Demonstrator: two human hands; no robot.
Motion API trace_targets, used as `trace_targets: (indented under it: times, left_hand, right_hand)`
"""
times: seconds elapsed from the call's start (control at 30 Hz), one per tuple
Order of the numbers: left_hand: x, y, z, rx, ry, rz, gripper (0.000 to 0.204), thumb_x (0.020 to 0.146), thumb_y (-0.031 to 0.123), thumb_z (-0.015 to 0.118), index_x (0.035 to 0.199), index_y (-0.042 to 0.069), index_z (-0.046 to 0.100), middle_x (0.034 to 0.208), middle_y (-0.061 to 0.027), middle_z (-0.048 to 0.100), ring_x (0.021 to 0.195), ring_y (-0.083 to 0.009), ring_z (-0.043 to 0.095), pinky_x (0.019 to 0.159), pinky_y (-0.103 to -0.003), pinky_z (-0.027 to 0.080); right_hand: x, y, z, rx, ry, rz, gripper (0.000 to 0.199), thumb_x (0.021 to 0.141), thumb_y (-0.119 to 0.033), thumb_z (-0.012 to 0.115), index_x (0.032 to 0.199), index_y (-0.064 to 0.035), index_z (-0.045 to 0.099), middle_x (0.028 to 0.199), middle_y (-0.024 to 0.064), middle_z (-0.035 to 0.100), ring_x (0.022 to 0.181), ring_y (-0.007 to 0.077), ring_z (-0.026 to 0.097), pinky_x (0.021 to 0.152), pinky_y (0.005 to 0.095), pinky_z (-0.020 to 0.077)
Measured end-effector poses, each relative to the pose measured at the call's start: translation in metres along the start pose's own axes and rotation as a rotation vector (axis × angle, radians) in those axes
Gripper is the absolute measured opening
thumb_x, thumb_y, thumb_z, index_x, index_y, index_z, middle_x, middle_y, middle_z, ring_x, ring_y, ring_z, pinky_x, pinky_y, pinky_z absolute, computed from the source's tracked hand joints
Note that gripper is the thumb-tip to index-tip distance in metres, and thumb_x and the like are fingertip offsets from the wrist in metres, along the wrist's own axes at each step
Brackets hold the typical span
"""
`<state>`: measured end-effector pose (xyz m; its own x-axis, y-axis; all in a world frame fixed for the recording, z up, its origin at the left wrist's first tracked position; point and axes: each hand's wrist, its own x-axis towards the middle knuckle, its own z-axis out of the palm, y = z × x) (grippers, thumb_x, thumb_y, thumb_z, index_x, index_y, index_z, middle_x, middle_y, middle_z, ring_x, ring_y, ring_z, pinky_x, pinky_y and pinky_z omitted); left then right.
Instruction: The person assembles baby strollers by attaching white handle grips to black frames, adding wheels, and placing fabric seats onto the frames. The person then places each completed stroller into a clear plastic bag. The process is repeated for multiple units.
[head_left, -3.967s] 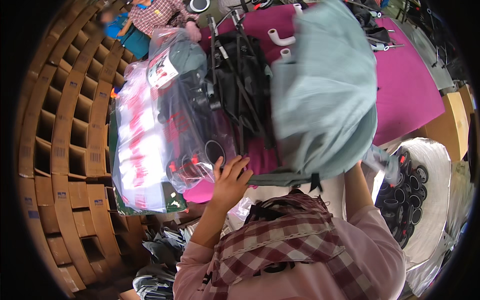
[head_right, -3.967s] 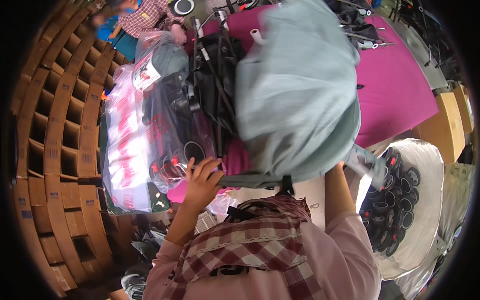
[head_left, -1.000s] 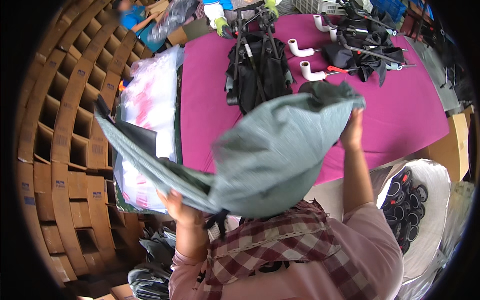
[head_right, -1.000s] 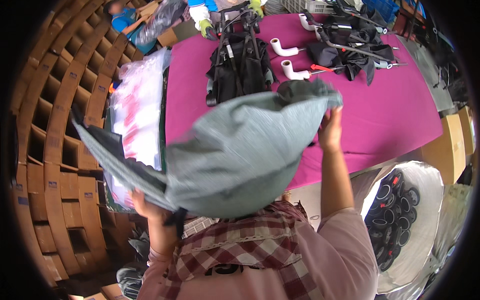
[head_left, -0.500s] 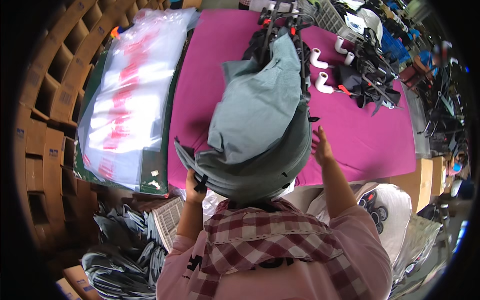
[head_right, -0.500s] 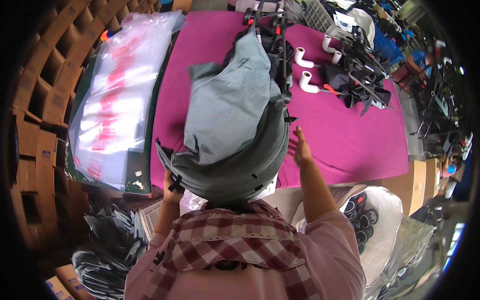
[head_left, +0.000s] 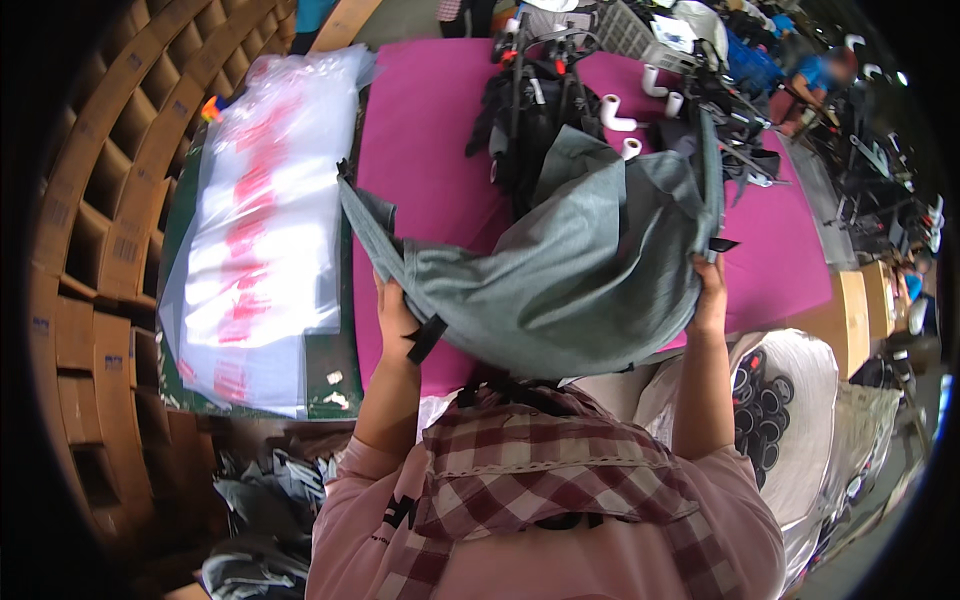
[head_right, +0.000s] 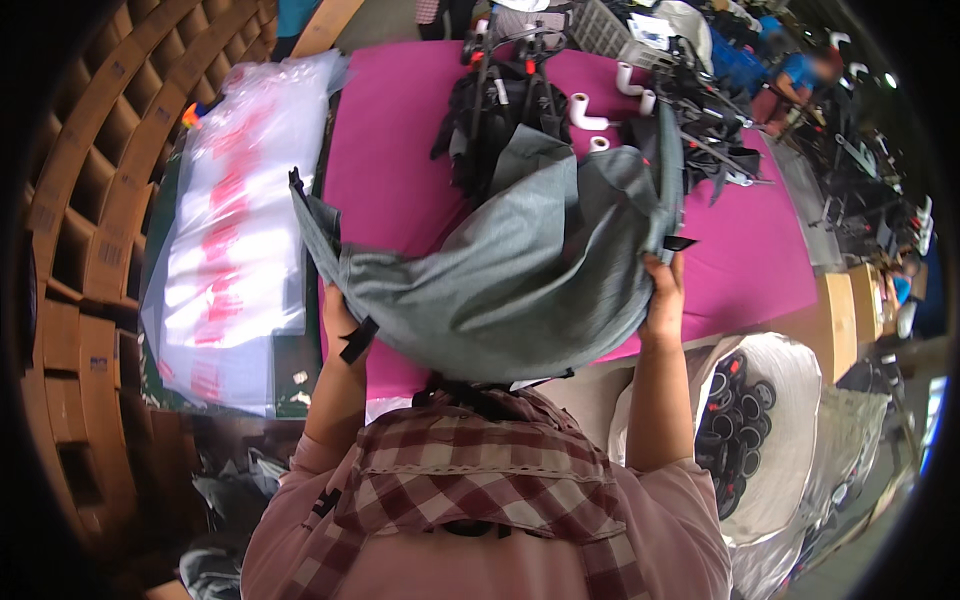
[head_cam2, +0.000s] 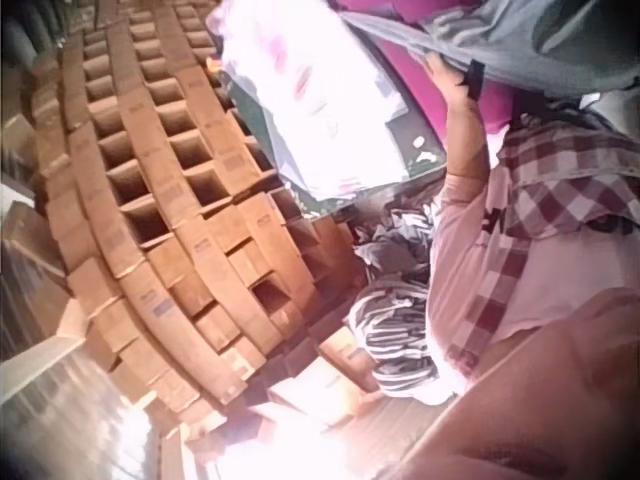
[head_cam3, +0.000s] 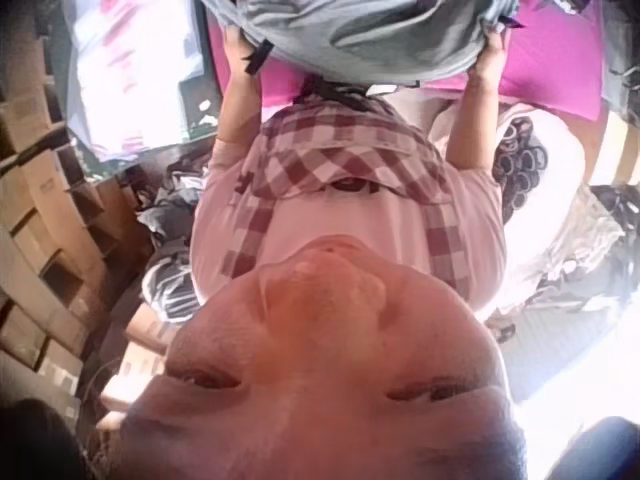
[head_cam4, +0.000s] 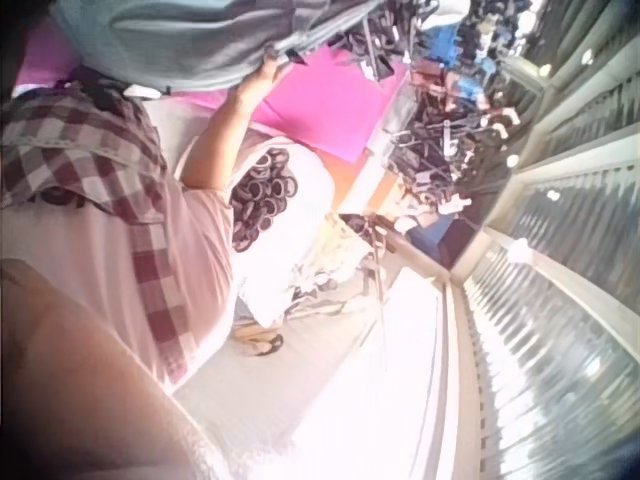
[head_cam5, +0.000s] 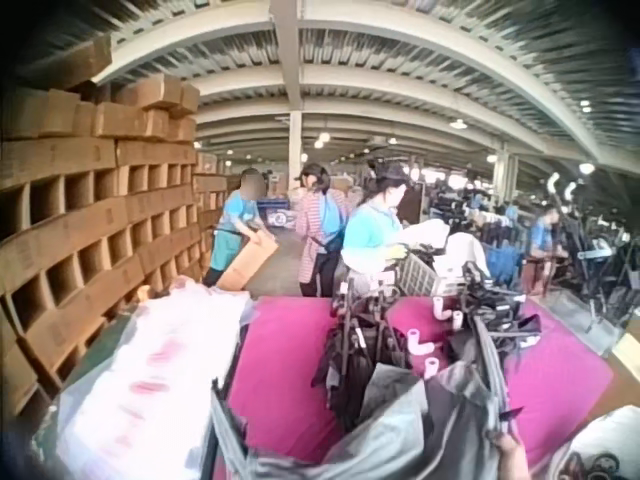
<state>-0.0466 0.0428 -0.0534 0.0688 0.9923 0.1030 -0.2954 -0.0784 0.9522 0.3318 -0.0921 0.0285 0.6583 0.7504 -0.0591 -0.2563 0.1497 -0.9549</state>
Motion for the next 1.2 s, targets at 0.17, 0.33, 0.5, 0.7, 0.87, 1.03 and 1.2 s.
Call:
trace_targets:
  times: [0.17,0.33,0.5,0.7,0.87,1.03,1.2]
  left_hand:
    - [0.007,-0.008,0.070,-0.504,-0.027,-0.152,0.063,0.105,0.044,0.044,0.154,0.009,0.025,0.146,-0.0096,0.043,0.133,-0.0243,0.046,0.113,-0.041,0.034]
    - [-0.004,-0.032,0.101,-0.279,-0.080,-0.202,0.087,0.096,0.038,0.064,0.157,0.011,0.008,0.155,-0.0119,0.029,0.138,-0.0281,0.037,0.113,-0.045,0.032]
    - [-0.012,-0.061,0.136,-0.305,-0.177,-0.170,0.081,0.097,0.027,0.061,0.157,0.019,0.007,0.156,-0.0074,0.026,0.136,-0.0296,0.041,0.102,-0.049,0.047]
    - [0.064,-0.057,0.197,-0.177,0.046,-0.263,0.071,0.093,0.009,0.062,0.154,0.010,0.025,0.154,-0.0114,0.030,0.136,-0.0236,0.037,0.111,-0.036,0.033]
    - [0.123,-0.099,0.209,-0.120,0.216,-0.536,0.071,0.092,0.032,0.064,0.151,0.012,0.030,0.153,-0.0151,0.032,0.137,-0.0327,0.036,0.106,-0.055,0.036]
    - [0.142,-0.117,0.200,-0.085,0.468,-0.696,0.094,0.087,0.073,0.056,0.155,0.020,0.020,0.157,-0.0174,0.020,0.135,-0.0421,0.034,0.105,-0.068,0.034]
    - [0.195,-0.114,0.225,0.146,0.431,-0.647,0.112,0.081,0.061,0.072,0.159,0.023,0.002,0.162,-0.0116,0.015,0.143,-0.0368,0.026,0.101,-0.065,0.037]
  right_hand:
    - [-0.027,-0.029,-0.037,-0.020,0.441,-0.160,0.074,0.083,-0.012,0.069,0.150,-0.0090,0.036,0.124,0.0170,0.061,0.112,0.0275,0.060,0.098,0.0368,0.0468]
    - [-0.018,-0.032,-0.063,-0.087,0.537,-0.238,0.071,0.083,-0.011,0.070,0.147,-0.0087,0.038,0.120,0.0153,0.063,0.107,0.0255,0.061,0.095,0.0358,0.0483]
    - [0.048,-0.033,-0.036,0.065,0.505,-0.220,0.058,0.088,-0.009,0.066,0.142,-0.0051,0.045,0.120,0.0153,0.063,0.109,0.0241,0.061,0.099,0.0340,0.0461]
    - [0.140,0.012,0.005,-0.148,0.146,-0.303,0.058,0.090,0.001,0.060,0.145,-0.0029,0.043,0.140,0.0111,0.051,0.121,0.0198,0.053,0.105,0.0328,0.0406]
    - [0.245,0.076,-0.007,-0.676,0.102,-0.428,0.061,0.084,-0.006,0.064,0.143,-0.0060,0.047,0.144,0.0190,0.047,0.134,0.0327,0.043,0.113,0.0392,0.0327]
    - [0.271,0.096,-0.027,-0.018,0.159,0.368,0.067,0.095,-0.045,0.054,0.150,-0.0089,0.039,0.153,0.0136,0.038,0.141,0.0291,0.035,0.112,0.0441,0.0307]
    - [0.292,0.100,-0.034,-0.021,0.173,0.243,0.073,0.096,-0.047,0.057,0.152,-0.0051,0.034,0.156,0.0171,0.034,0.144,0.0307,0.030,0.116,0.0434,0.0257]
